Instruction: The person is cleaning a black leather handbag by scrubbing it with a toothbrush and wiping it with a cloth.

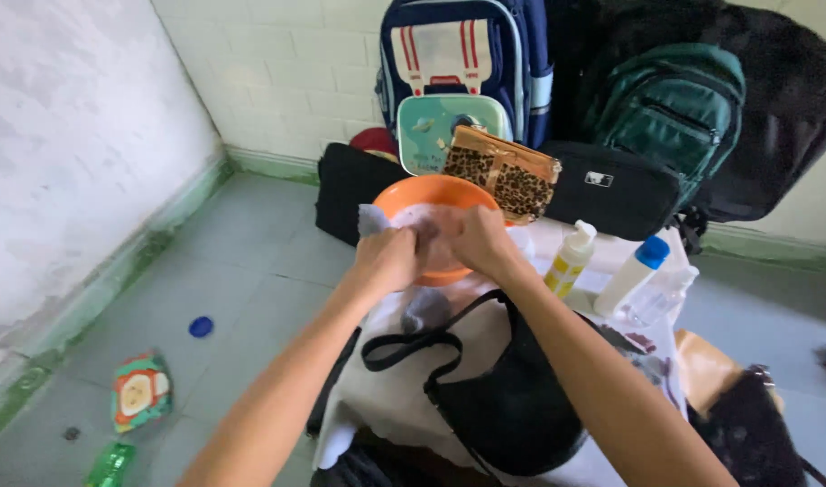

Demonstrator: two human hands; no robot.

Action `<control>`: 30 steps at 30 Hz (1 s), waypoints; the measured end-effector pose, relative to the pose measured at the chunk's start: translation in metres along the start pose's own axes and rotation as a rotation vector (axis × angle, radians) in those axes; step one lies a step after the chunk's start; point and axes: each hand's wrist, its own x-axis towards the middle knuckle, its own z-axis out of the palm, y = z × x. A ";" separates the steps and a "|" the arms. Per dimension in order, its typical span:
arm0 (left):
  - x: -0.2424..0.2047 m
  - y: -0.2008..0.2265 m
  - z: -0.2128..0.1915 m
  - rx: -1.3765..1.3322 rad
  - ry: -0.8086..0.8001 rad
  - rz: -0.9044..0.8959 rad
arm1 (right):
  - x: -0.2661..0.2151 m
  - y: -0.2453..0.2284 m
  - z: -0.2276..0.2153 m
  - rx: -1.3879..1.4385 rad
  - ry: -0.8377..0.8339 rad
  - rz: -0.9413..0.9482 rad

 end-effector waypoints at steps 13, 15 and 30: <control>-0.036 0.037 -0.054 -0.332 0.172 -0.087 | -0.052 -0.031 -0.039 0.286 0.742 -0.406; -0.033 0.029 -0.038 -0.401 0.206 -0.121 | -0.043 -0.017 -0.020 0.357 0.961 -0.469; -0.134 -0.035 0.016 -0.730 -0.149 -0.280 | -0.119 -0.036 0.027 0.315 -0.146 -0.415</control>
